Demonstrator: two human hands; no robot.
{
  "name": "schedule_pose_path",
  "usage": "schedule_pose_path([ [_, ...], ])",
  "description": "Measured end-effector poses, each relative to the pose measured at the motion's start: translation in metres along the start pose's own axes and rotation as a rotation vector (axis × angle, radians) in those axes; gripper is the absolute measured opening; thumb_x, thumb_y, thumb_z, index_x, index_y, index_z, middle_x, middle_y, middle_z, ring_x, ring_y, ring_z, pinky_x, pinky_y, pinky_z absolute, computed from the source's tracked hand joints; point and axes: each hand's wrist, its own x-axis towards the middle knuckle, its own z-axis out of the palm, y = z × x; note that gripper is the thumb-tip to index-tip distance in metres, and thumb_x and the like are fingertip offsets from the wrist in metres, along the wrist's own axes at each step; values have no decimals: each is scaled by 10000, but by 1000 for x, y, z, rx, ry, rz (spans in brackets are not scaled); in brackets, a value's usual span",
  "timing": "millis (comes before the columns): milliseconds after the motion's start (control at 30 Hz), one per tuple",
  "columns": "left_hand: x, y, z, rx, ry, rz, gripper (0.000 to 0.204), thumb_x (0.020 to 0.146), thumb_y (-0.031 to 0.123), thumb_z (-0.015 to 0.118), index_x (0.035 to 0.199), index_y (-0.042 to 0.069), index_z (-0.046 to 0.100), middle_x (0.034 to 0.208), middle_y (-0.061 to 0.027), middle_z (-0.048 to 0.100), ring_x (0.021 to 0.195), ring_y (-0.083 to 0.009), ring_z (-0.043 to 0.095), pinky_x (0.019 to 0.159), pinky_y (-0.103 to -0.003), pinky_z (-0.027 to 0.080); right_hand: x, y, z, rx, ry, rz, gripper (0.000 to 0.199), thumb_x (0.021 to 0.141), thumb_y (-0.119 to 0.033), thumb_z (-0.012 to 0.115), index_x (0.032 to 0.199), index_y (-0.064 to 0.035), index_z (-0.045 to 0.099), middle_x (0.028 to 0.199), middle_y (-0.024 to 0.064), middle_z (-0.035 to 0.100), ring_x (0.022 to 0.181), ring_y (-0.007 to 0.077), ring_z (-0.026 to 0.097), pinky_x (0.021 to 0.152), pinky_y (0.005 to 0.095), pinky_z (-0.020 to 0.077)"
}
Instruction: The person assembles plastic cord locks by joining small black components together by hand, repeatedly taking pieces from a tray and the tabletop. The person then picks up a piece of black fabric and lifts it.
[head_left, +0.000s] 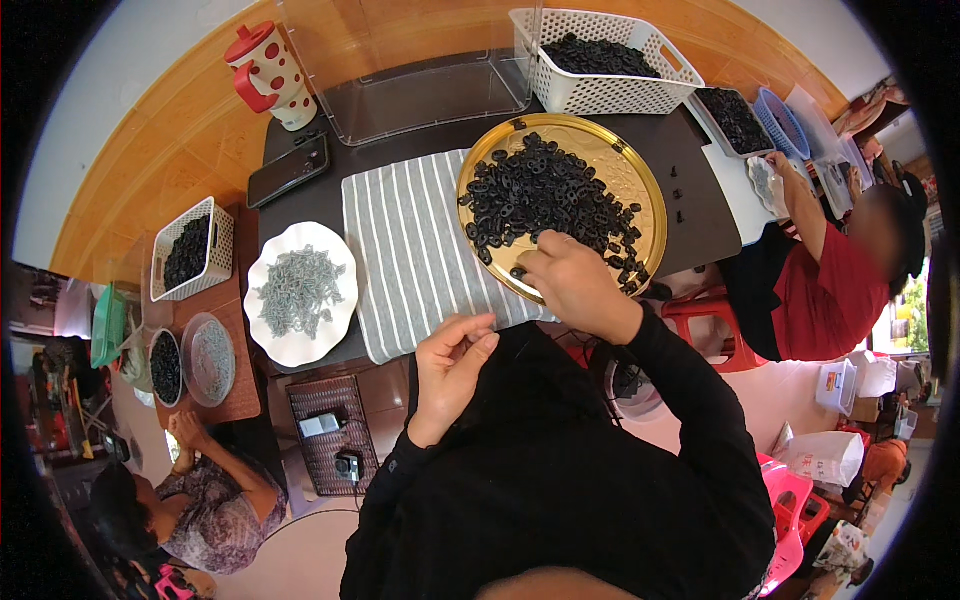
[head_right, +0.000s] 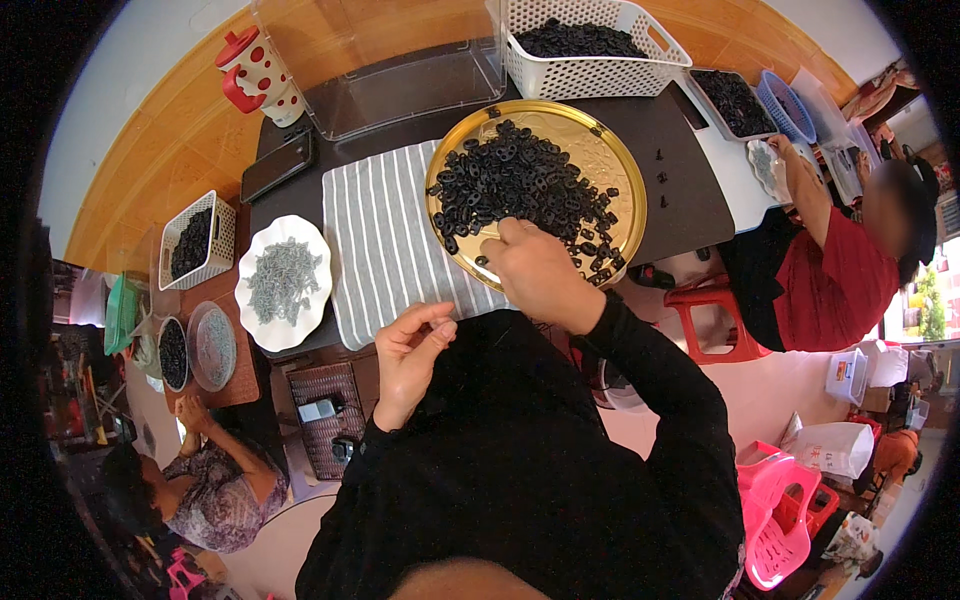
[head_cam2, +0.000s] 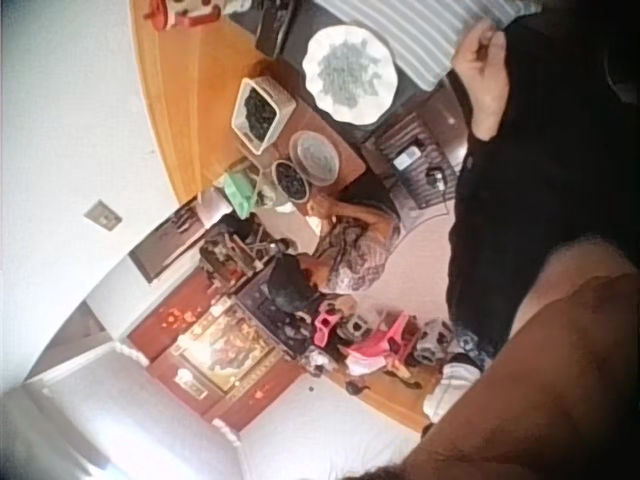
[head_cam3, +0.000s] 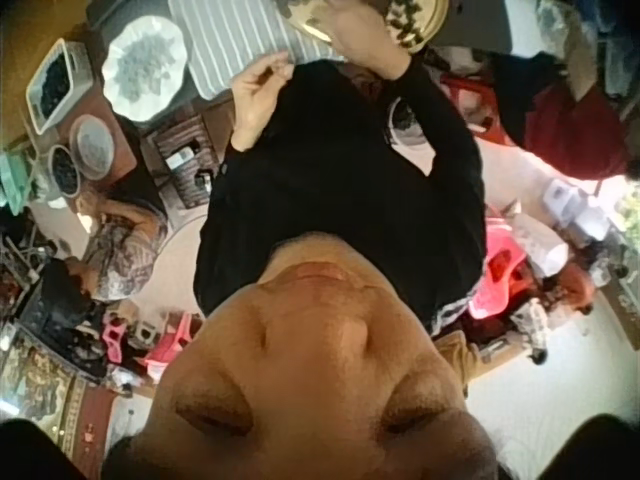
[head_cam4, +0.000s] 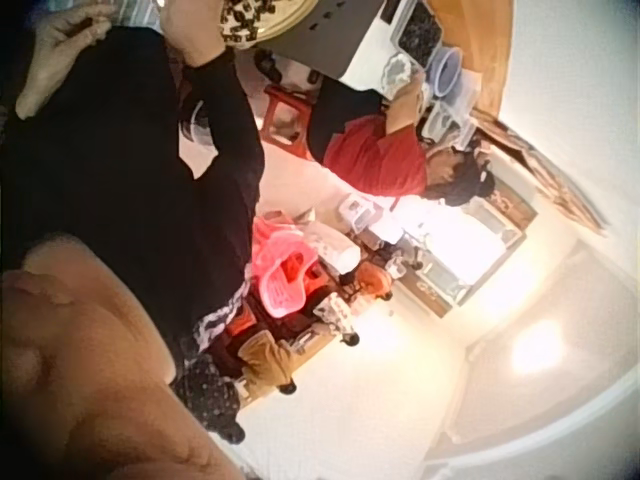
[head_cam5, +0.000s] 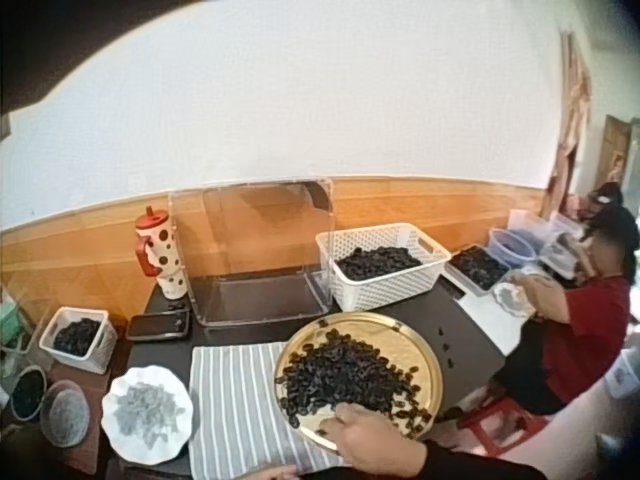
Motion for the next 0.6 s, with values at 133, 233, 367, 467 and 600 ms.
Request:
schedule_pose_path([
  [133,1,1,1,40,-22,17,234,879,-31,651,1111,-12,676,857,-19,592,774,-75,543,713,-202,442,-1,-7,7,-129,-23,4,75,752,-25,585,816,14,578,841,174,516,815,350,566,698,415,489],
  [233,3,-2,1,76,-17,35,234,883,-22,651,1115,-14,676,849,-19,598,773,-82,549,714,-206,448,-2,-7,11,-120,-24,19,97,735,-21,586,810,30,553,854,183,513,825,352,564,703,413,492],
  [367,10,3,9,129,-36,69,228,879,-29,653,1106,-24,671,878,-21,589,807,-79,545,723,-206,447,-4,-8,10,-140,-27,20,127,722,-27,595,814,42,541,859,184,512,831,356,562,716,407,496],
  [467,15,5,13,148,-45,106,242,878,-46,643,1119,-29,660,914,-27,578,824,-77,542,727,-204,446,-5,-7,10,-161,-32,17,116,727,-20,591,815,39,541,867,186,515,840,358,561,723,405,498],
  [600,27,2,22,176,3,184,232,874,-48,629,1102,-17,659,885,-48,589,746,-96,540,674,-221,444,-4,-5,13,-181,18,1,97,737,-12,581,807,36,534,859,190,513,824,355,562,727,403,496],
])
